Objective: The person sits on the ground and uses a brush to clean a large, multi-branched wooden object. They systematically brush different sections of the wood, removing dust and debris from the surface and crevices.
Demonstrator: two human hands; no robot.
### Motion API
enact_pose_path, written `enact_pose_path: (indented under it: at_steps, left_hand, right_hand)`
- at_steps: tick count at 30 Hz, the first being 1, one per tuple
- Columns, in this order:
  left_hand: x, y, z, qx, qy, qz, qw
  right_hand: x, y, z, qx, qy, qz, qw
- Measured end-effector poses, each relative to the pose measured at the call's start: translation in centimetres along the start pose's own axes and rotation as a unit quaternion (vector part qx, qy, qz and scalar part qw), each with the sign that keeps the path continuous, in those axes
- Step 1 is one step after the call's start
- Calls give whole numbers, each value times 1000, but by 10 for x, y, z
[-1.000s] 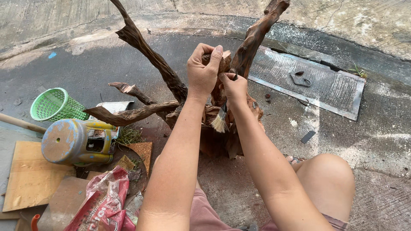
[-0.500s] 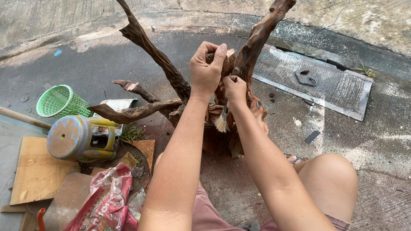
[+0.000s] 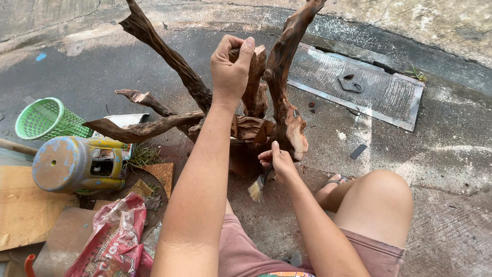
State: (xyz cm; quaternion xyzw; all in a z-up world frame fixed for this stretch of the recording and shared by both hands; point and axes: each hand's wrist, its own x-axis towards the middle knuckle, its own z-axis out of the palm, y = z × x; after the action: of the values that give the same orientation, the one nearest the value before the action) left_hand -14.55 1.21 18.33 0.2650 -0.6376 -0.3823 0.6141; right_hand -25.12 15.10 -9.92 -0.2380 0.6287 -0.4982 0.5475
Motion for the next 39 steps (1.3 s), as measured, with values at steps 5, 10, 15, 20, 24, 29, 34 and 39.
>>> enact_pose_path:
  at_steps: [5, 10, 15, 20, 24, 29, 34, 39]
  left_hand:
    - [3, -3, -4, 5, 2, 5, 1000]
    - [6, -3, -9, -3, 5, 9, 1000]
    - [9, -5, -12, 1, 1, 1, 1000]
    - [5, 1, -9, 12, -11, 6, 1000]
    - [1, 1, -4, 24, -13, 9, 1000]
    - [-9, 4, 0, 3, -55, -2, 998]
    - [-22, 22, 8, 50, 8, -55, 997]
    - [-17, 7, 6, 47, 19, -48, 998]
  right_hand:
    - [-22, -29, -22, -230, 12, -15, 973]
    - [-30, -35, -38, -318, 48, -38, 946]
    - [-36, -50, -39, -77, 23, 32, 996]
    - [-47, -65, -33, 125, -52, -51, 989]
    - [-33, -56, -12, 49, -79, -80, 992]
    - [-52, -80, 38, 57, 63, -278, 957]
    - [54, -65, 61, -75, 129, -326, 934]
    - [113, -27, 54, -41, 66, -55, 995]
